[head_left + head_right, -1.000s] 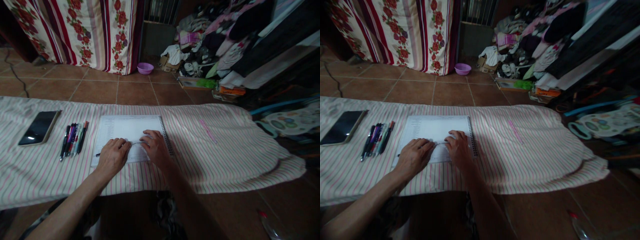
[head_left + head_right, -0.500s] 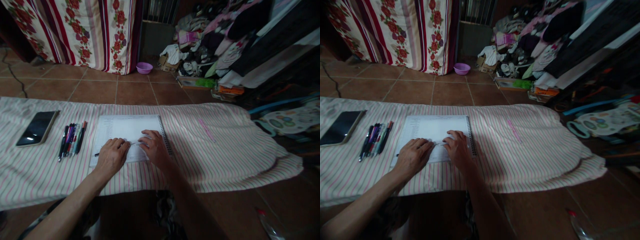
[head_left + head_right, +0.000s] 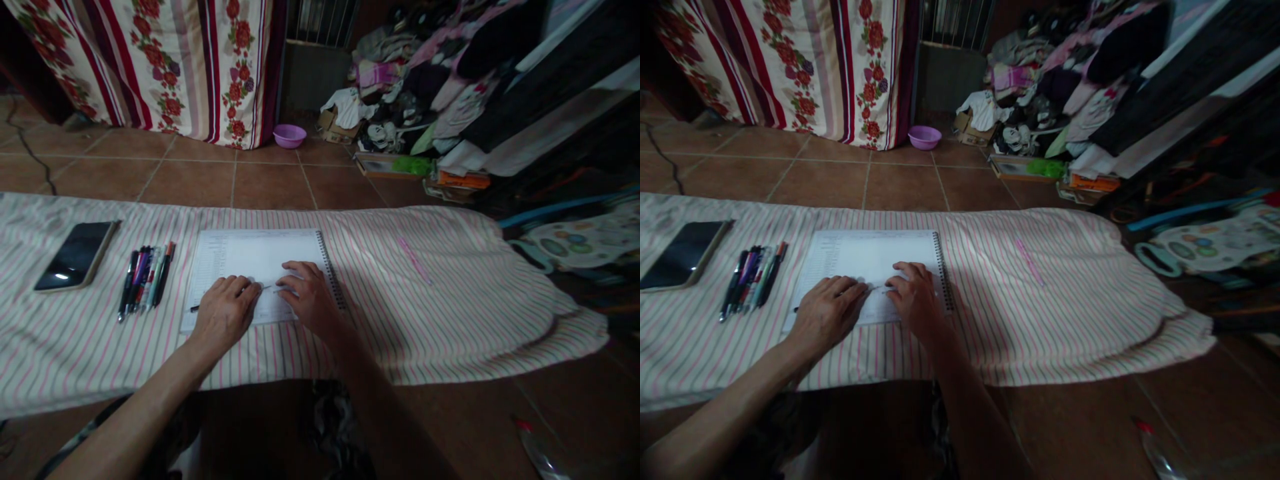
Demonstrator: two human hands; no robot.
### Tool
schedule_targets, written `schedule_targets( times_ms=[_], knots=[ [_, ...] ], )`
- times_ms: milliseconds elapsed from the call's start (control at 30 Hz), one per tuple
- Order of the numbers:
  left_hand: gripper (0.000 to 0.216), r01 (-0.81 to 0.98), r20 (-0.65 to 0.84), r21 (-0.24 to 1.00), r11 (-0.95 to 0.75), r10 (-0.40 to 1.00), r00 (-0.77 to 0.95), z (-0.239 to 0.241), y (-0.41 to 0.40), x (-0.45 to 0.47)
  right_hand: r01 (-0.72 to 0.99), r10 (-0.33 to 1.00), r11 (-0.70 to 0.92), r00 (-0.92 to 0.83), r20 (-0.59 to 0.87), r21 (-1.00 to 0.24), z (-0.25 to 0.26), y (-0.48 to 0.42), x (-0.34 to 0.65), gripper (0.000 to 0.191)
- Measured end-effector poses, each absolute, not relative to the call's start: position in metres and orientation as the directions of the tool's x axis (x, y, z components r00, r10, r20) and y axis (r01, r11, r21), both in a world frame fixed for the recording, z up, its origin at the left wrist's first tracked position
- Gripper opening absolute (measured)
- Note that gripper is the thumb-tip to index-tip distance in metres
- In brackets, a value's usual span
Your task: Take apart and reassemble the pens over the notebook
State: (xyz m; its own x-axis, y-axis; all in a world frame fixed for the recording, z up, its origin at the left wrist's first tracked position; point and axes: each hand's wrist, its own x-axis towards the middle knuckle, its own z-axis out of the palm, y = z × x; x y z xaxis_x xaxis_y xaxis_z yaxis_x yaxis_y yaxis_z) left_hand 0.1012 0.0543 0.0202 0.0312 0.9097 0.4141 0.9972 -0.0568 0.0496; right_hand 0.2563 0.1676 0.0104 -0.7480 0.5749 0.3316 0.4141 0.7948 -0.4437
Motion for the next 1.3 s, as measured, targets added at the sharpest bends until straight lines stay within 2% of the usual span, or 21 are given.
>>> schedule_targets(
  times_ms=[900,1133,1300],
  knots=[
    [0.019,0.997,0.419,0.047,-0.061,0.907,0.036,0.018,0.054,0.100,0.353,0.519,0.831,-0.768,0.374,-0.429,0.010,0.168,0.262,0.015],
    [0.020,0.997,0.427,0.039,-0.066,0.903,0.043,0.018,0.054,0.101,0.340,0.555,0.815,-0.690,0.465,-0.469,0.019,0.169,0.259,0.015],
    [0.019,0.995,0.411,0.041,-0.089,0.909,0.064,0.018,0.055,0.101,0.302,0.541,0.812,-0.710,0.450,-0.500,0.019,0.166,0.251,0.014]
  ],
)
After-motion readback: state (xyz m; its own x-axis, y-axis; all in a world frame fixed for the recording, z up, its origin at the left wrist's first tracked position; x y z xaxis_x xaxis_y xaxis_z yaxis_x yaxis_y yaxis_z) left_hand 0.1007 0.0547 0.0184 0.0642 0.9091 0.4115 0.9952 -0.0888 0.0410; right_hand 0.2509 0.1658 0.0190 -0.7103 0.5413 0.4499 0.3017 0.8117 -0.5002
